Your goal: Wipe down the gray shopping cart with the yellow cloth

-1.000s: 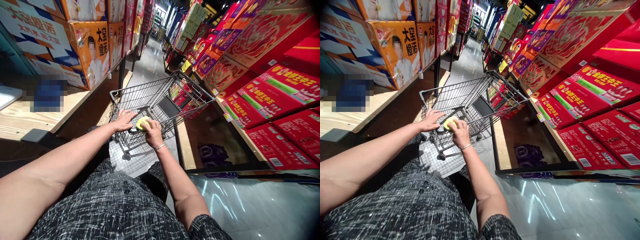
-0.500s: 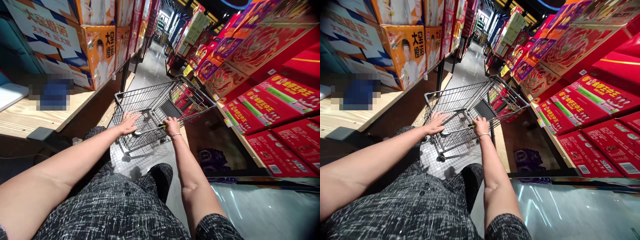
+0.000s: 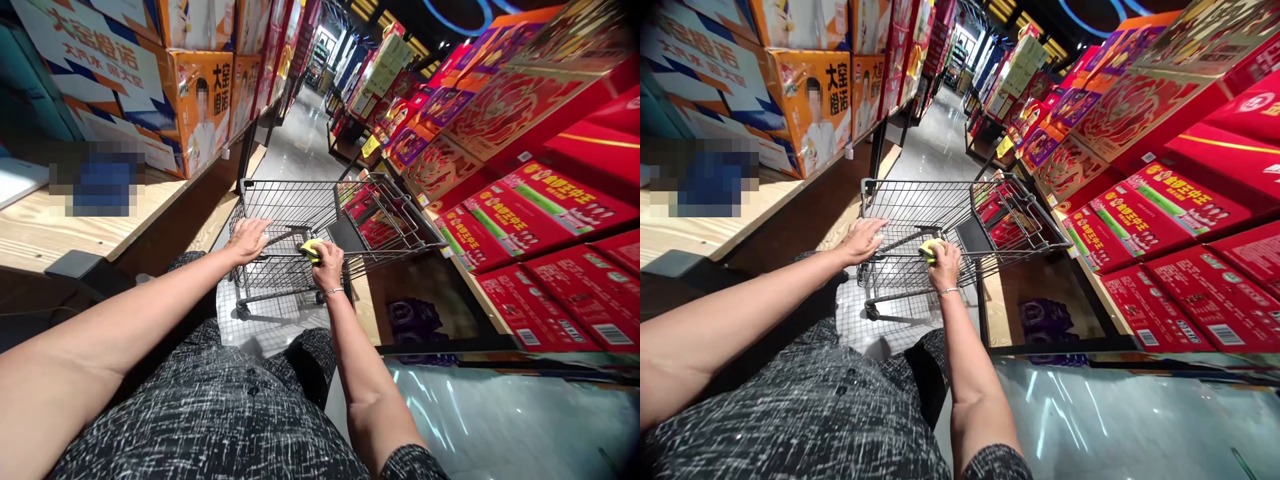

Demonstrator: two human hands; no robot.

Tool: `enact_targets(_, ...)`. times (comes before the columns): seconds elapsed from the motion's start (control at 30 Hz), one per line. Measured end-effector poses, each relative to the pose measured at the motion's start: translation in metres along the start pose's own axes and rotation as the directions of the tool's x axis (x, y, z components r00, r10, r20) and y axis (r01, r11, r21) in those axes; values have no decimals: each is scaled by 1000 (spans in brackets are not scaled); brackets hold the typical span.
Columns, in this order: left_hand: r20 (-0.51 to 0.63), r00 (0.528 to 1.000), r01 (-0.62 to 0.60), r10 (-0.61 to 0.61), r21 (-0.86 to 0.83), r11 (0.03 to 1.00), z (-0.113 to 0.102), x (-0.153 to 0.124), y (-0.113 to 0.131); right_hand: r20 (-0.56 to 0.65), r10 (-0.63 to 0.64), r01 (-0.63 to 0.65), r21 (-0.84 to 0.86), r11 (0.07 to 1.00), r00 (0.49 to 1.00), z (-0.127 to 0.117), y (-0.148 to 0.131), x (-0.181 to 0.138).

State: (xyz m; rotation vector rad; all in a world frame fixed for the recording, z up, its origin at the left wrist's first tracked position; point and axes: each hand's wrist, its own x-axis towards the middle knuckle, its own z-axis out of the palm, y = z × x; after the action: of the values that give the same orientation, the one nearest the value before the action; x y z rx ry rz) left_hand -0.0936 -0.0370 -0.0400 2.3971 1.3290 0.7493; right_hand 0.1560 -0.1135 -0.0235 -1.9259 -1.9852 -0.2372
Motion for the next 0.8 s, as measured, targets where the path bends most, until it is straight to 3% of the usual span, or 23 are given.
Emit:
enact_targets(0.1,101,994,-38,42,-46,998,-1,-6,8,-39,-134,135,38,990,990,27,-31,-13)
enact_targets(0.23,176,979,-108,105,4,994,-3,-7,3,51,-325,324,24,946,944,78,-67,-31)
enact_targets(0.37,209,969,-127,133,-40,991,-7,-2,-9,336,-453,462,56,885,826,124,-67,-50)
enact_targets(0.47,211,969,-123,130,-48,991,-8,3,-14,568,-404,457,55,888,717,144,-54,-64)
enact_targets(0.53,206,969,-134,139,-35,990,-8,5,-18,629,-359,434,37,900,690,148,-46,-71)
enact_targets(0.6,191,968,-159,161,-26,987,-7,8,-22,629,-342,419,28,907,698,143,-40,-73)
enact_targets(0.67,182,966,-184,183,-9,983,-7,10,-27,567,-366,428,26,903,738,128,-35,-70)
enact_targets(0.8,189,961,-207,201,14,978,-10,15,-31,205,-446,453,15,892,871,74,-24,-49)
